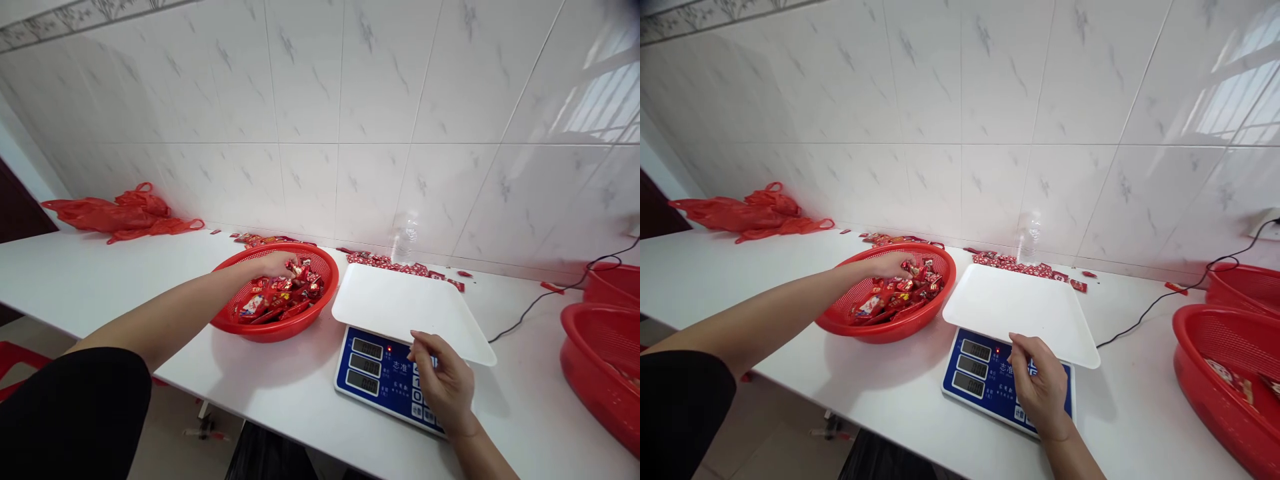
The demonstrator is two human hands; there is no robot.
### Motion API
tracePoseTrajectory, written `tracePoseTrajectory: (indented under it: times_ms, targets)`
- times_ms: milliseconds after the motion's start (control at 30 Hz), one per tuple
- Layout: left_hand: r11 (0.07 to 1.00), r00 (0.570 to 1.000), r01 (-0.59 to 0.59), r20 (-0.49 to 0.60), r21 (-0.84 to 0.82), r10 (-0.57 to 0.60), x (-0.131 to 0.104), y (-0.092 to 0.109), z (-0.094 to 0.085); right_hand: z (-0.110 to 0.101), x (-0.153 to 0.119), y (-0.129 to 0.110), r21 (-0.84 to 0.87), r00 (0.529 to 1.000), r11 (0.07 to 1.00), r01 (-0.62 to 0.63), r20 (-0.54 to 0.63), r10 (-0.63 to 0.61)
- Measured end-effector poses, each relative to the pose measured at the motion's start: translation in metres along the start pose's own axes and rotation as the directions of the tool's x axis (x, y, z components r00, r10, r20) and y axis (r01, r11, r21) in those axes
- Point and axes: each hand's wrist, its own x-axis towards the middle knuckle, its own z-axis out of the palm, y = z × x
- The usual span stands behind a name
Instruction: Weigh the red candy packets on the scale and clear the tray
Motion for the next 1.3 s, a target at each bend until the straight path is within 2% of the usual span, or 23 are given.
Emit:
tracePoseTrajectory:
  times_ms: [133,267,333,467,567,633,733,800,867,1033,1133,1300]
  targets:
    - [1.000,1.000,-0.001,-0.029,-0.020,0.000,0.003,0.015,-0.019,0.000,0.000,0.001,0.012,1.000,1.000,-0.016,0.007,0.016]
    - [0.976,0.998,-0.056,0.003,-0.210,0.057,0.008,0.053,-0.022,0.000,-0.002,0.005,0.029,1.000,0.999,-0.025,0.008,0.025]
    - [0.941,0.993,-0.112,-0.008,-0.319,0.115,0.011,0.081,-0.015,-0.001,-0.001,0.005,0.036,1.000,0.999,-0.021,0.007,0.021]
    - [0.904,0.971,-0.239,-0.067,-0.356,0.230,0.020,0.138,0.010,-0.001,0.002,0.003,0.025,1.000,1.000,-0.016,0.012,0.016]
    - [0.870,0.945,-0.315,-0.038,-0.380,0.326,0.027,0.165,0.028,0.000,0.004,0.002,0.007,1.000,1.000,-0.009,0.011,0.009]
    - [0.874,0.922,-0.367,-0.003,-0.319,0.387,0.032,0.173,0.037,0.000,0.006,0.002,-0.004,1.000,1.000,-0.010,0.011,0.010]
    - [0.900,0.902,-0.428,0.022,-0.083,0.431,0.036,0.177,0.043,0.000,0.007,0.001,-0.018,1.000,1.000,-0.011,0.012,0.011]
    - [0.901,0.901,-0.434,0.026,0.019,0.434,0.035,0.176,0.047,0.000,0.009,0.001,-0.012,1.000,1.000,-0.007,0.015,0.007]
    - [0.908,0.907,-0.418,0.055,0.012,0.417,0.031,0.178,0.053,0.001,0.010,0.001,0.001,1.000,1.000,-0.007,0.021,0.007]
    - [0.932,0.909,-0.360,0.209,-0.042,0.360,0.014,0.192,0.075,0.001,0.010,0.002,0.008,1.000,1.000,-0.009,0.030,0.008]
    - [0.927,0.911,-0.374,0.176,-0.030,0.373,0.013,0.208,0.089,0.000,0.009,0.003,-0.001,1.000,1.000,-0.015,0.018,0.015]
    - [0.907,0.904,-0.420,0.097,0.025,0.416,0.025,0.235,0.107,0.001,0.007,0.007,-0.002,1.000,1.000,-0.029,0.011,0.029]
